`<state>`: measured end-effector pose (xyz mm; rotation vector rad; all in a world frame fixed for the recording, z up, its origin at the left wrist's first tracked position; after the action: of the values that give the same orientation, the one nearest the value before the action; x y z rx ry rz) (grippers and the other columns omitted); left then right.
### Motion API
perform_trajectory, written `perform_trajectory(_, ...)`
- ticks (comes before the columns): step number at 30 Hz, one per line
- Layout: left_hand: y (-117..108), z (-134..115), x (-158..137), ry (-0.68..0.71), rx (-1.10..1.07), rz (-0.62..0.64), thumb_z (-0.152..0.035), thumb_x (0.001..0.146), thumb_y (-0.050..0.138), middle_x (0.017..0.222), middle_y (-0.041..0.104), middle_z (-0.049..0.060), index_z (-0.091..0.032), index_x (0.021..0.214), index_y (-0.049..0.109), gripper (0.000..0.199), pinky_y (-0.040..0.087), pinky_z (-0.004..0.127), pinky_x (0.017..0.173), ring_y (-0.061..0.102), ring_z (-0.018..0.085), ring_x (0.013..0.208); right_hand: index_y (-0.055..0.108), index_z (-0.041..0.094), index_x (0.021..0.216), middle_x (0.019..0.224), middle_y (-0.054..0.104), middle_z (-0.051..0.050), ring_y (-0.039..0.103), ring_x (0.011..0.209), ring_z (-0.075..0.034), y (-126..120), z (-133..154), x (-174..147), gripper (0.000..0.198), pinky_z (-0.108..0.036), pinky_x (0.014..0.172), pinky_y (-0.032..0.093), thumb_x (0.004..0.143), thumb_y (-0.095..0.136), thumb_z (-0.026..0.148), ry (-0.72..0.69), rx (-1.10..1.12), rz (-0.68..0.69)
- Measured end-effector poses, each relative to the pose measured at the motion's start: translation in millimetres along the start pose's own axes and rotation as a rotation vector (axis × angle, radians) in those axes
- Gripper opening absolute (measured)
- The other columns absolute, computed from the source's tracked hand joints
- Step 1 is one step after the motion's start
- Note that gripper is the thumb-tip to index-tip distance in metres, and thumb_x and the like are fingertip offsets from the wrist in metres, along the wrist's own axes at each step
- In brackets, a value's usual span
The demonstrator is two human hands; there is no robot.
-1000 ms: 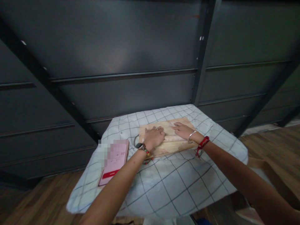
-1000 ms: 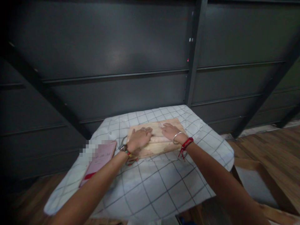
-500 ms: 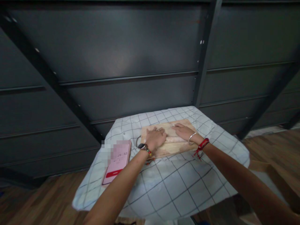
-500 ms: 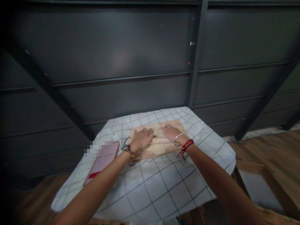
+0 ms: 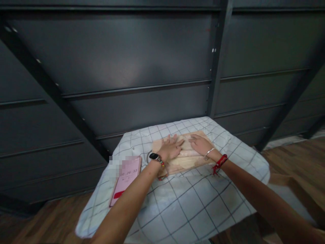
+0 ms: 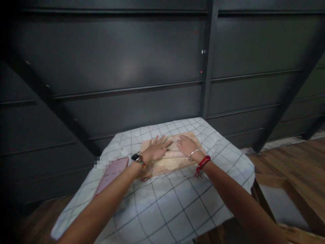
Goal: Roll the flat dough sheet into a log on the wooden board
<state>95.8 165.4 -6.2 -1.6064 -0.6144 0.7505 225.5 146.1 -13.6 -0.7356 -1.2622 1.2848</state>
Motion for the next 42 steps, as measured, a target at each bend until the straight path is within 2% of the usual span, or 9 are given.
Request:
perform_trajectory(3,1,-4,8,0.071,-0.004,0.042,-0.040,0.090,0.029,0.156,0.005,-0.004,-0.041,0.143,0.030,0.052,0.009,0.059,0.110,0.001,0.031,0.142,0.069,0.006,0.103,0.133,0.053,-0.017,0.047,0.124,-0.021,4,-4,-1,0.039,-0.025,0.106,0.029,0.093,0.037,0.025,0.065,0.004,0.071)
perform_trajectory(6,2,-6,16,0.081,-0.014,0.066,-0.039,0.089,0.031,0.156,0.008,-0.005,-0.041,0.140,0.035,0.052,0.010,0.059,0.109,0.004,0.031,0.142,0.064,0.006,0.113,0.128,0.057,-0.016,0.054,0.116,-0.021,6,-13,0,0.040,-0.026,0.101,0.035,0.094,0.035,0.028,0.125,0.052,0.083)
perform_trajectory(12,0,-10,17,0.096,-0.042,0.061,-0.037,0.089,0.029,0.156,0.011,-0.005,-0.038,0.139,0.038,0.051,0.008,0.060,0.109,0.003,0.031,0.142,0.067,0.008,0.110,0.123,0.061,-0.014,0.051,0.119,-0.020,-7,-15,-6,0.040,-0.028,0.105,0.032,0.091,0.034,0.020,0.082,0.052,-0.057)
perform_trajectory(19,-7,-13,14,0.121,-0.105,0.060,-0.039,0.087,0.036,0.154,0.017,-0.011,-0.042,0.136,0.042,0.049,0.007,0.060,0.110,0.004,0.030,0.142,0.066,0.007,0.108,0.124,0.060,-0.016,0.055,0.114,-0.023,2,-14,-5,0.037,-0.030,0.101,0.037,0.090,0.039,0.023,0.128,0.050,0.057)
perform_trajectory(25,-7,-15,15,0.140,-0.120,0.055,-0.040,0.087,0.035,0.154,0.016,-0.013,-0.043,0.138,0.039,0.051,0.005,0.061,0.110,0.003,0.029,0.143,0.072,0.010,0.096,0.120,0.062,-0.014,0.056,0.112,-0.022,-14,-12,-15,0.038,-0.030,0.103,0.036,0.090,0.036,0.022,0.084,0.004,-0.119)
perform_trajectory(31,-7,-13,12,0.113,-0.136,0.068,-0.039,0.087,0.036,0.153,0.018,-0.015,-0.046,0.134,0.042,0.048,0.007,0.059,0.111,0.004,0.026,0.143,0.070,0.008,0.099,0.112,0.067,-0.013,0.057,0.110,-0.021,-5,-11,-14,0.035,-0.028,0.101,0.037,0.087,0.039,0.019,0.064,-0.019,-0.018)
perform_trajectory(35,-9,-15,9,0.116,-0.150,-0.007,-0.039,0.087,0.035,0.154,0.018,-0.011,-0.043,0.138,0.038,0.051,0.009,0.061,0.110,0.005,0.029,0.142,0.071,0.012,0.096,0.106,0.069,-0.009,0.060,0.104,-0.019,-12,-16,-16,0.041,-0.028,0.098,0.040,0.090,0.031,0.018,0.074,0.018,-0.099)
perform_trajectory(38,-7,-13,5,0.078,-0.146,-0.044,-0.039,0.088,0.033,0.154,0.017,-0.007,-0.039,0.142,0.032,0.054,0.012,0.060,0.109,0.007,0.032,0.142,0.069,0.012,0.103,0.108,0.069,-0.009,0.059,0.106,-0.018,-19,-20,-19,0.047,-0.030,0.098,0.039,0.091,0.025,0.016,0.075,0.039,-0.189)
perform_trajectory(42,-5,-8,6,0.020,-0.132,-0.063,-0.039,0.089,0.032,0.154,0.019,-0.003,-0.035,0.143,0.033,0.054,0.016,0.060,0.108,0.010,0.034,0.141,0.069,0.011,0.104,0.110,0.068,-0.010,0.057,0.108,-0.019,-11,-16,-9,0.045,-0.030,0.098,0.039,0.093,0.026,0.019,-0.008,-0.016,-0.085)
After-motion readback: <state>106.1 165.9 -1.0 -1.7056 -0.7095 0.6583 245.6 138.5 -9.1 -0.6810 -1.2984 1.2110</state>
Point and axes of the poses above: each hand's wrist, its own x-axis towards the middle knuckle, its own y-axis out of the palm, z = x × y, the point moved 8 cm from there along x, towards the middle knuckle
